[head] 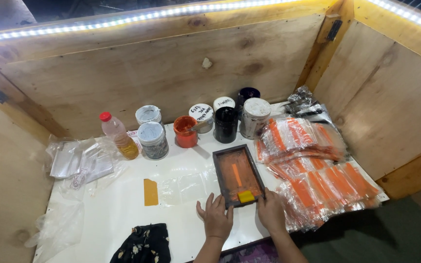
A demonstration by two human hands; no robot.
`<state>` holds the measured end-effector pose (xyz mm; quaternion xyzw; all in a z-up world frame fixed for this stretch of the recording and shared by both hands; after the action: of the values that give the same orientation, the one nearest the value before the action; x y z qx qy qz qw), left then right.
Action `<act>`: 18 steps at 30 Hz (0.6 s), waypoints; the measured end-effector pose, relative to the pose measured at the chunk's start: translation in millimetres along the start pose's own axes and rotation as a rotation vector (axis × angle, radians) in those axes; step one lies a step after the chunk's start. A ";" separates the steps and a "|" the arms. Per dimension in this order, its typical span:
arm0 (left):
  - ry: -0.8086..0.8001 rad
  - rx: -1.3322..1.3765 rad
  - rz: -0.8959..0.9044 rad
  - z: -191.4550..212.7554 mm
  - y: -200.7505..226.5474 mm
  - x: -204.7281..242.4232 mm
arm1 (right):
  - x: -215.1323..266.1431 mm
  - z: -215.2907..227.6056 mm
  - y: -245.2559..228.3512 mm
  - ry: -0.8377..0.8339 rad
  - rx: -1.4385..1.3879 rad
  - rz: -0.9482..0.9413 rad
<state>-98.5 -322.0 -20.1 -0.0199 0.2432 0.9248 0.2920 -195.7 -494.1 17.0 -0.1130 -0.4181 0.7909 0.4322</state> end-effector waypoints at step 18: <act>0.195 -0.004 -0.116 10.6 6.8 6.3 | 14.1 11.3 -45.6 -0.224 0.332 0.219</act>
<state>-106.3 -318.6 -9.0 -0.1246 0.2670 0.9005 0.3198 -183.4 -477.0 61.3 0.0034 -0.3128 0.8987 0.3075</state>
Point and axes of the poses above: each hand's wrist, its own x-axis away from the middle knuckle, its own z-axis out of the back of the hand, y = z × x, the point moved 2 cm from there along -x, towards the middle knuckle, and after that the axes turned 7 degrees about -x, right-handed, at the moved point
